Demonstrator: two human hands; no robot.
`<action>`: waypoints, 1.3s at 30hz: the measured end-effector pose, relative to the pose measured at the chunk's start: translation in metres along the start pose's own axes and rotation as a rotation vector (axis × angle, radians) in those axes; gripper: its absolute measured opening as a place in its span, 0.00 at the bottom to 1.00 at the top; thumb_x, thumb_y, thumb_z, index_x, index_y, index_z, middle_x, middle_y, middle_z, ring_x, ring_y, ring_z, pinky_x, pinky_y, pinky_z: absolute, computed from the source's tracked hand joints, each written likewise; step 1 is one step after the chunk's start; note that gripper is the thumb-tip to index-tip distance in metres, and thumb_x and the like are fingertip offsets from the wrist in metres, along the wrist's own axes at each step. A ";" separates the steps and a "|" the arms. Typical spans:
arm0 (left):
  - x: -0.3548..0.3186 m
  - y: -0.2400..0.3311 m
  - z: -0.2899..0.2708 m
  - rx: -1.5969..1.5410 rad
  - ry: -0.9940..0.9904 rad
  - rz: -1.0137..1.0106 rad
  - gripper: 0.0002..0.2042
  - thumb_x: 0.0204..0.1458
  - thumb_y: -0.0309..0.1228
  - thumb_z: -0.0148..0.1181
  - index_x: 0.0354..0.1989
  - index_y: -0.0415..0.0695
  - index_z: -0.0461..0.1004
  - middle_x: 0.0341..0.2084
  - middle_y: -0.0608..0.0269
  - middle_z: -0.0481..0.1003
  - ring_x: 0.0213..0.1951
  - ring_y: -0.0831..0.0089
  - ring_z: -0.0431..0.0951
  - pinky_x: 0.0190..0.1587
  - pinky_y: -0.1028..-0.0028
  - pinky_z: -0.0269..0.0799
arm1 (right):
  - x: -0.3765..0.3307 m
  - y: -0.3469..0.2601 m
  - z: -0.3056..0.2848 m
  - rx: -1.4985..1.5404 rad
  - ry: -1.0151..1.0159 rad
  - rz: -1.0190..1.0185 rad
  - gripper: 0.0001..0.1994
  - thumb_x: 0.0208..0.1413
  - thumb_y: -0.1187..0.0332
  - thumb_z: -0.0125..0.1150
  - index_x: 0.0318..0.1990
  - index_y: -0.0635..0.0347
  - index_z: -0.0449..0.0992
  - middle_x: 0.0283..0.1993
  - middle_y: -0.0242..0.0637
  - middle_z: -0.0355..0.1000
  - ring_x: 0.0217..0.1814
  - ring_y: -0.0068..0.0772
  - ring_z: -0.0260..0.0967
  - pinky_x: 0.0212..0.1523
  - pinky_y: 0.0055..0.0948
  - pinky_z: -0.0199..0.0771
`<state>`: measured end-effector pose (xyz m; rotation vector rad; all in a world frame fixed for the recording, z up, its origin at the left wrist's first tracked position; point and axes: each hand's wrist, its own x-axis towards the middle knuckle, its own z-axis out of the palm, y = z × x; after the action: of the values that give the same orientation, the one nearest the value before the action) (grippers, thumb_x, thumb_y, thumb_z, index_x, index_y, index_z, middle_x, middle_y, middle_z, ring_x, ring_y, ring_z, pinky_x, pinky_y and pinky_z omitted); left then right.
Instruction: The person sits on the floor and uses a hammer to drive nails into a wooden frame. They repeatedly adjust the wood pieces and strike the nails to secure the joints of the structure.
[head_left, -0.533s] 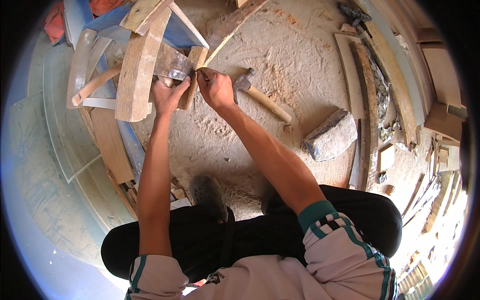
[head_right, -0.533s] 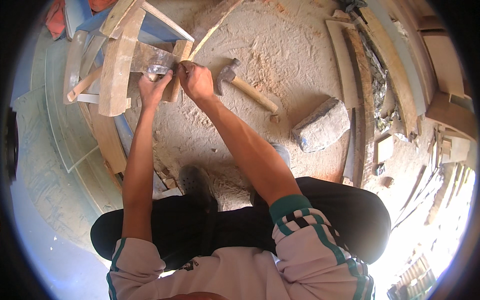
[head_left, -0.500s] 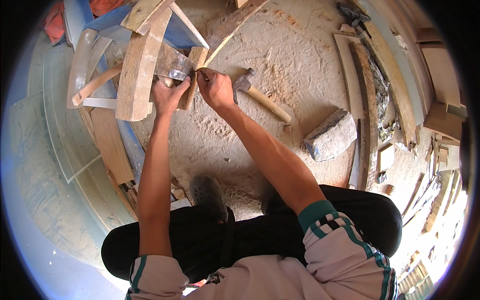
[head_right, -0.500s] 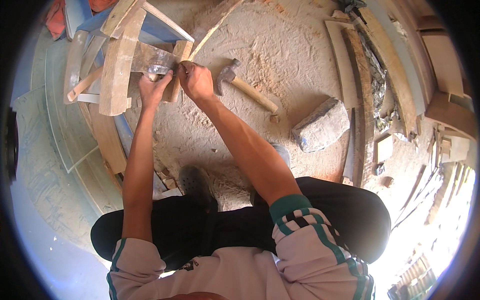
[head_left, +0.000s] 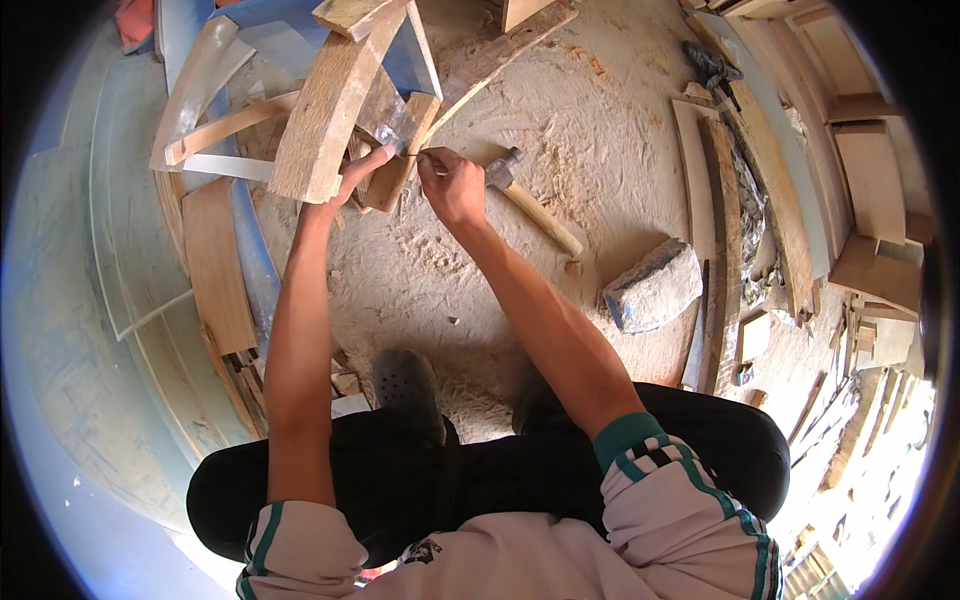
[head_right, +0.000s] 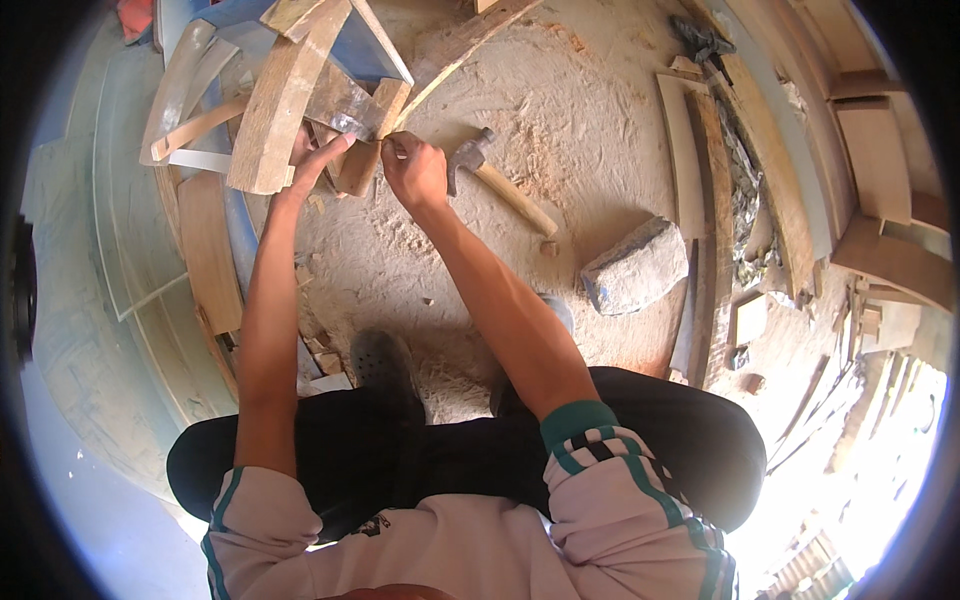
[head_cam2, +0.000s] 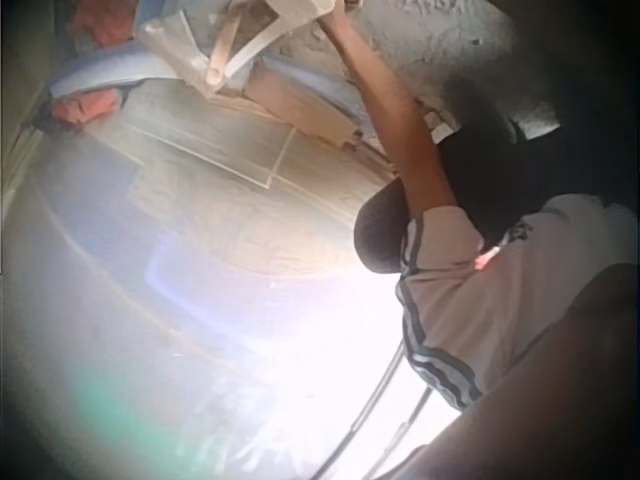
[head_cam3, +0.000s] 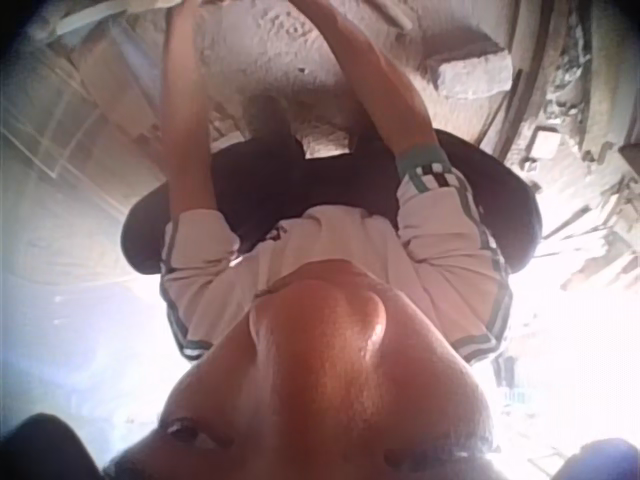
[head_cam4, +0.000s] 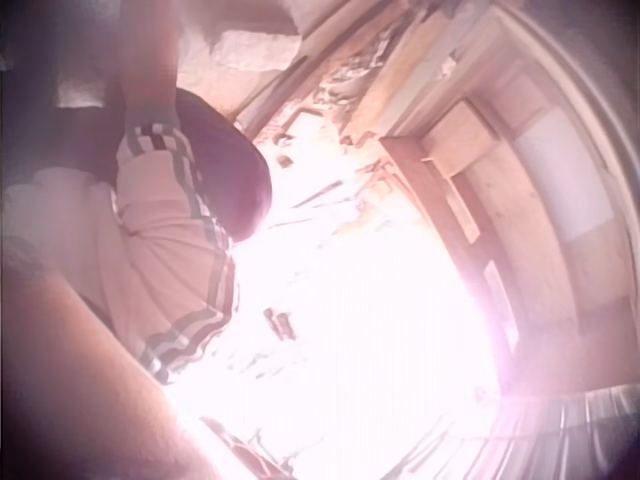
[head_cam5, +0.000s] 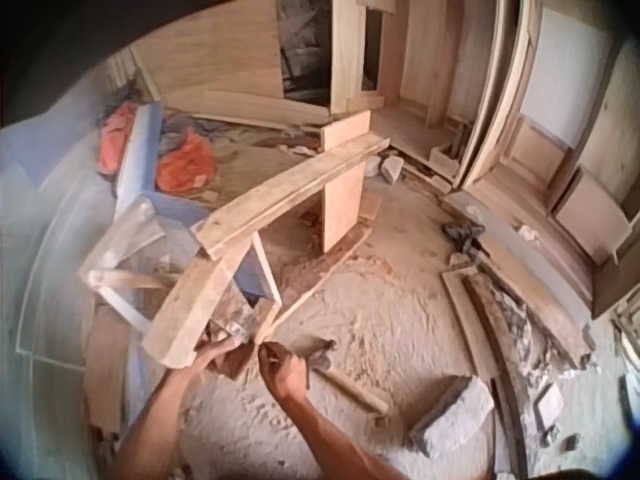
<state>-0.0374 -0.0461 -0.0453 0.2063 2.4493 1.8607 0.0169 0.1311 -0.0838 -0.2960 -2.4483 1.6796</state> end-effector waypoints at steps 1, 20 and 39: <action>0.003 0.010 0.004 0.099 0.017 -0.004 0.27 0.42 0.40 0.77 0.49 0.38 0.75 0.43 0.57 0.77 0.45 0.68 0.77 0.46 0.68 0.73 | 0.000 0.001 0.000 -0.013 0.007 -0.012 0.12 0.57 0.65 0.58 0.41 0.64 0.81 0.36 0.52 0.79 0.41 0.48 0.80 0.43 0.36 0.78; 0.019 -0.004 -0.001 0.206 -0.068 -0.012 0.35 0.37 0.43 0.80 0.49 0.34 0.70 0.38 0.58 0.72 0.40 0.69 0.72 0.44 0.69 0.71 | 0.004 -0.015 0.009 -0.102 0.028 -0.147 0.12 0.58 0.65 0.59 0.42 0.64 0.81 0.35 0.54 0.78 0.39 0.53 0.79 0.40 0.39 0.78; 0.024 -0.015 0.000 0.266 -0.063 0.074 0.37 0.39 0.45 0.77 0.54 0.36 0.69 0.47 0.54 0.74 0.50 0.62 0.73 0.54 0.65 0.69 | 0.006 -0.016 0.006 -0.021 -0.001 -0.080 0.13 0.58 0.63 0.59 0.42 0.62 0.81 0.37 0.55 0.78 0.41 0.53 0.79 0.42 0.39 0.77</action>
<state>-0.0625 -0.0465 -0.0595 0.3665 2.6721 1.5208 0.0087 0.1211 -0.0707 -0.1972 -2.4452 1.6227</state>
